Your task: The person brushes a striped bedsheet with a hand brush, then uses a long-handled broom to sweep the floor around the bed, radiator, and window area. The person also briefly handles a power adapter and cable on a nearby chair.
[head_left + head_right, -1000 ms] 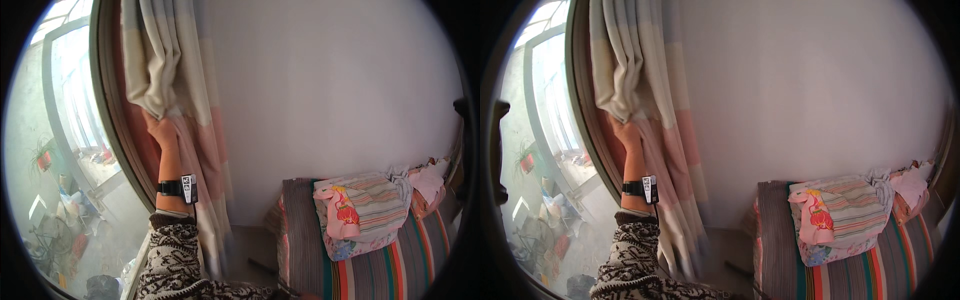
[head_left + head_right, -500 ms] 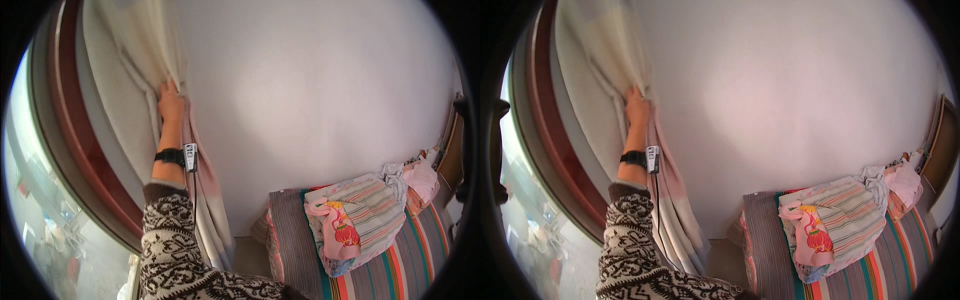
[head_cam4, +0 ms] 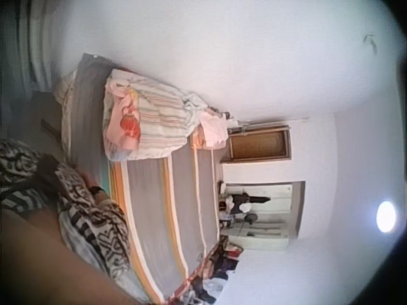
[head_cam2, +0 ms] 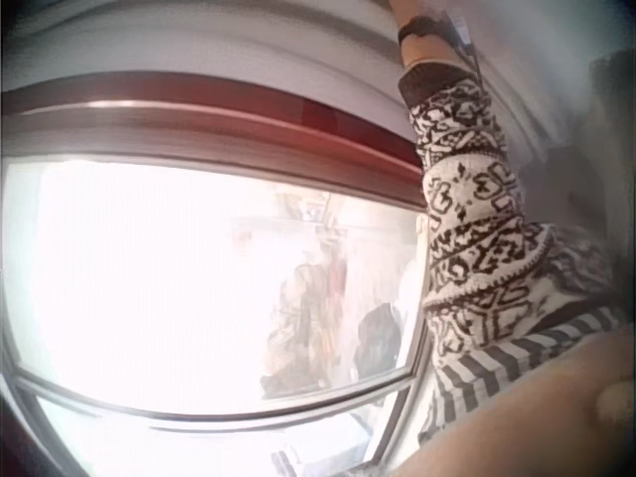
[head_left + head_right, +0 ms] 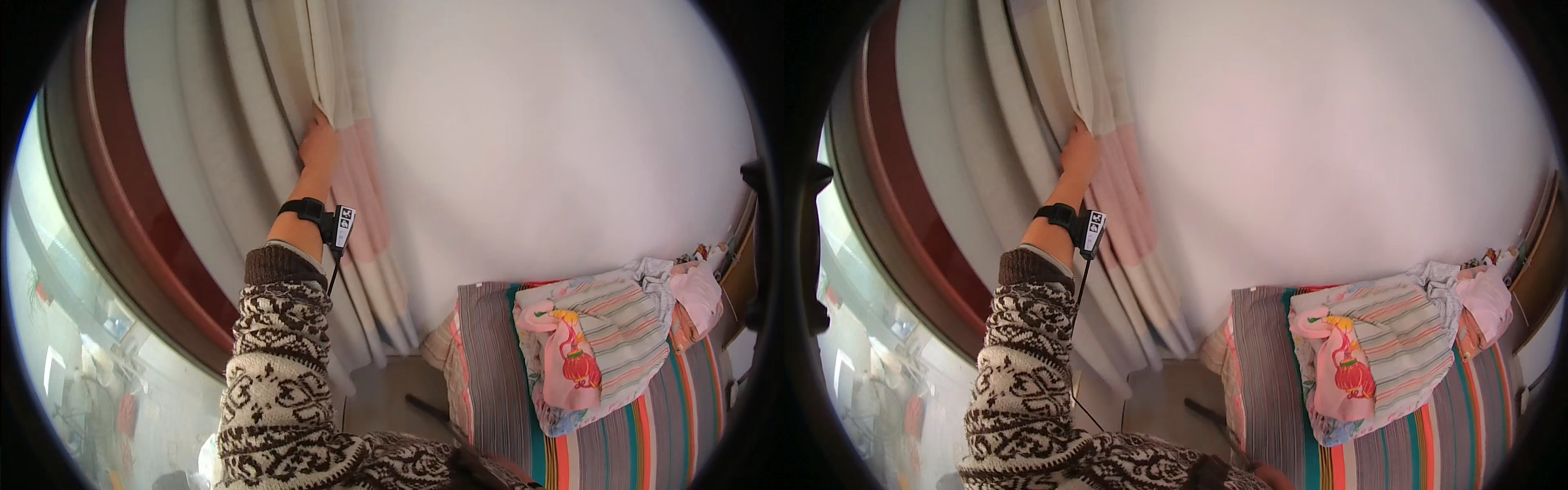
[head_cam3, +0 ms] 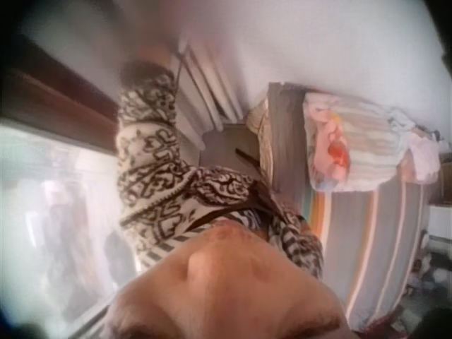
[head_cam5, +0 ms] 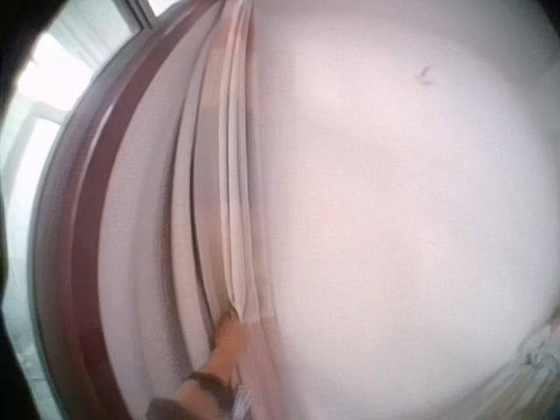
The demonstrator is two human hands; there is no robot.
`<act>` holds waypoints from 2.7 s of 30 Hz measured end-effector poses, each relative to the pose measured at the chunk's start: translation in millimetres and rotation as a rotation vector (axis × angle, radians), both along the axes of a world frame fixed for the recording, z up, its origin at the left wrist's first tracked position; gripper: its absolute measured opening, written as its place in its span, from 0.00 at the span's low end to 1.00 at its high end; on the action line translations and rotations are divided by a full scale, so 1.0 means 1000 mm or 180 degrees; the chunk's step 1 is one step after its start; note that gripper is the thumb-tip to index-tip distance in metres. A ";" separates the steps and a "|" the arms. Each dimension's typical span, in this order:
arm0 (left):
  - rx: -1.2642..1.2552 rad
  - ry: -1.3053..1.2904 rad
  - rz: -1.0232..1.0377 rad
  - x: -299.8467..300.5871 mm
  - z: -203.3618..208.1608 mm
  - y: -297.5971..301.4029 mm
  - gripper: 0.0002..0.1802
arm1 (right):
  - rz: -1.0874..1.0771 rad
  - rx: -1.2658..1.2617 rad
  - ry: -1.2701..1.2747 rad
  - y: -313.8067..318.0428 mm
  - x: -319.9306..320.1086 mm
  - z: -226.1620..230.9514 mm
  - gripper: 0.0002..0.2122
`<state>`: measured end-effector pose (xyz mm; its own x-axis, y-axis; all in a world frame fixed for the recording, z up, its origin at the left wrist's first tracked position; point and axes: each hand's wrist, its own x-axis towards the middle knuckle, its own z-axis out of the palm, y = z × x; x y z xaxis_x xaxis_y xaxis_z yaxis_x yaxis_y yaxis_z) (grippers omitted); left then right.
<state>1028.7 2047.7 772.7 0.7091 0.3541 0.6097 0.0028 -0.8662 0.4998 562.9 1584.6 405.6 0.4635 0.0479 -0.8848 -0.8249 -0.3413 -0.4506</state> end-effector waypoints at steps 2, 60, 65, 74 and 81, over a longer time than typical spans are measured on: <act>-0.0226 -0.0034 -0.0106 -0.040 -0.007 -0.009 0.39 | 0.0055 0.0025 -0.0051 -0.011 -0.018 -0.019 0.11; 0.0325 0.3508 -0.1510 -1.126 -0.537 0.052 0.38 | 0.1817 -0.1727 0.0118 0.086 -0.493 -0.224 0.30; 0.0220 0.3521 -0.1543 -1.126 -0.535 0.039 0.36 | 0.2149 -0.1958 0.0538 0.139 -0.512 -0.285 0.29; 0.0317 0.2997 -0.1673 -1.144 -0.561 0.028 0.33 | 0.3308 -0.1933 0.0509 0.081 -0.682 -0.226 0.31; -0.0242 0.2402 -0.1283 -1.135 -0.559 0.025 0.37 | 0.3812 -0.1612 0.0838 0.032 -0.858 -0.108 0.36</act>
<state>-106.1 2072.7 213.5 0.9958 0.0085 -0.0910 0.0569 -0.8367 0.5447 -295.1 1616.4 298.0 0.1794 -0.0555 -0.9822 0.0590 -0.9960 0.0671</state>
